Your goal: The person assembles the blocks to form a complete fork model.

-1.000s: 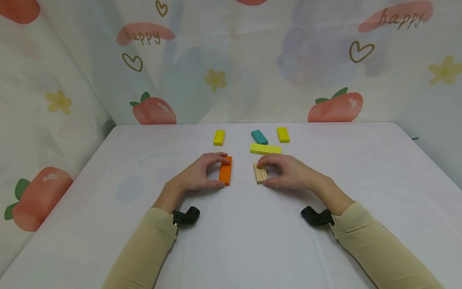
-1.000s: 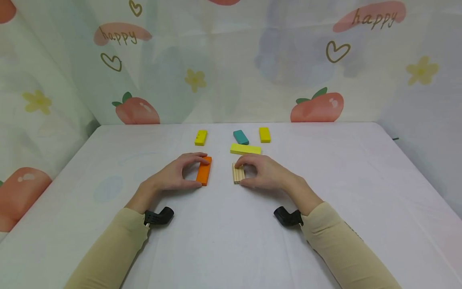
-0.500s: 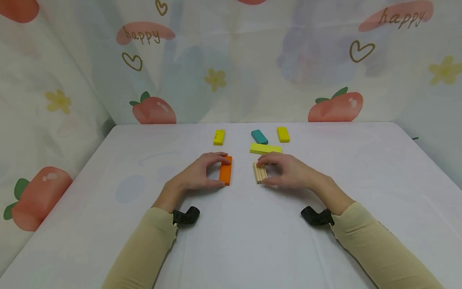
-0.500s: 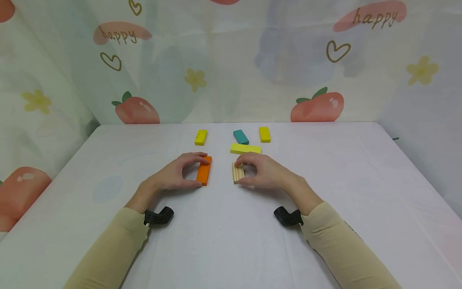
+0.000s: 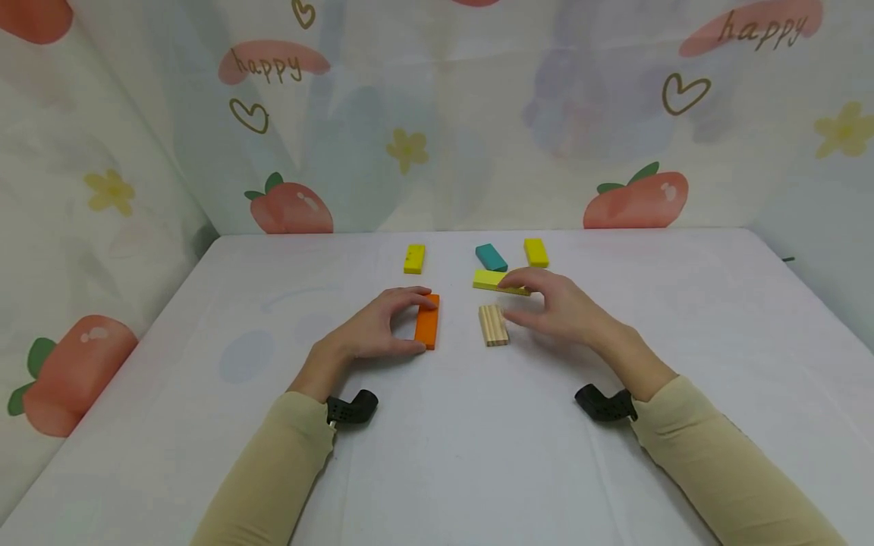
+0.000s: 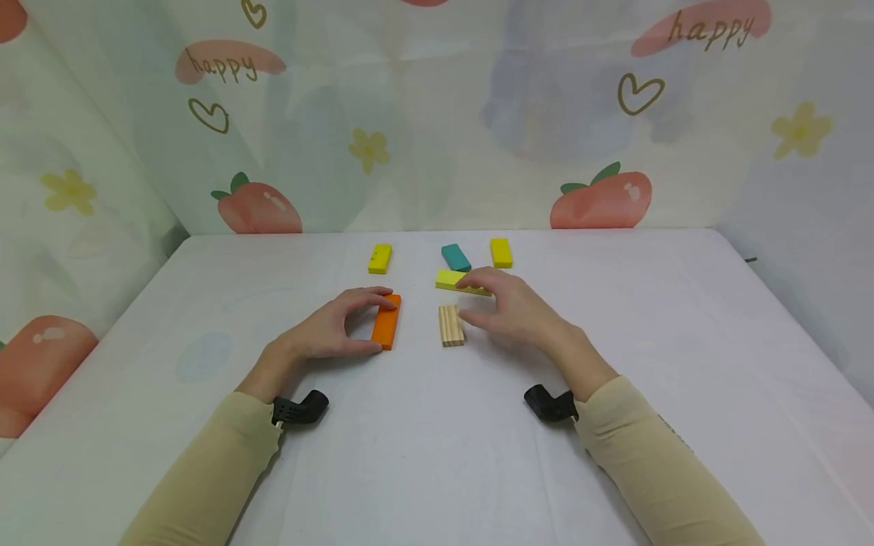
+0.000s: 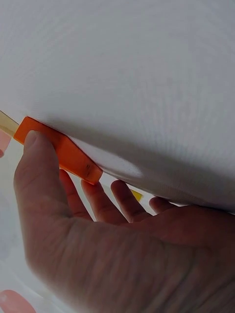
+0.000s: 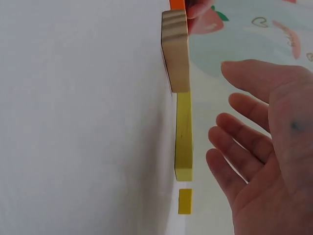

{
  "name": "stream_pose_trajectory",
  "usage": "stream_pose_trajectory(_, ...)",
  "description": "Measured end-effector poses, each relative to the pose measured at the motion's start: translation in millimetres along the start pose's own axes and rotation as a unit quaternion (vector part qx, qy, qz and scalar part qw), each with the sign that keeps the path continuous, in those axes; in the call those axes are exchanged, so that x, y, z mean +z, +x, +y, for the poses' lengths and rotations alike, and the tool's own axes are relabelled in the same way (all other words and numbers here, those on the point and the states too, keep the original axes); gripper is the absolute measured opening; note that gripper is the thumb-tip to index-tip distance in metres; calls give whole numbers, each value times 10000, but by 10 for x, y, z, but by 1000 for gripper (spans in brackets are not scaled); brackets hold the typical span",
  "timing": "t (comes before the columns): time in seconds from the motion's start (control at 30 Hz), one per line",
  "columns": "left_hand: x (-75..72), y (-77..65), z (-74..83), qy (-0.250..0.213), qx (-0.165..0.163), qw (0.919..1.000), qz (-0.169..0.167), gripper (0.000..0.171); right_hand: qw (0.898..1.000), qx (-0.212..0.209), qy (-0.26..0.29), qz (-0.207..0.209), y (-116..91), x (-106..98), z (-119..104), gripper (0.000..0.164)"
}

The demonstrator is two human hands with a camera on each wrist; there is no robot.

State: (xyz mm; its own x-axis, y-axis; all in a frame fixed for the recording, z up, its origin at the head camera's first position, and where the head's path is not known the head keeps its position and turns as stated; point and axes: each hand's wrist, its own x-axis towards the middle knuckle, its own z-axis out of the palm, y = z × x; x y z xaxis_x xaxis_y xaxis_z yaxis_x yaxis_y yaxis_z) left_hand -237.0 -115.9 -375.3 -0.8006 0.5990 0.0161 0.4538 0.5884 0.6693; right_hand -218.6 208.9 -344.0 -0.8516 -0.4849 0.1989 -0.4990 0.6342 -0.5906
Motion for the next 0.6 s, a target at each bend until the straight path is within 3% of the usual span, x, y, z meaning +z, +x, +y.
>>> stream_pose_trajectory(0.27,5,5,7,-24,17,10000,14,56,9986,379,-216,287,20,-79,59,40)
stream_pose_trajectory(0.6,22,27,40,60,89,9999,-5,56,9941,974,-472,-20,125,-134,119,44)
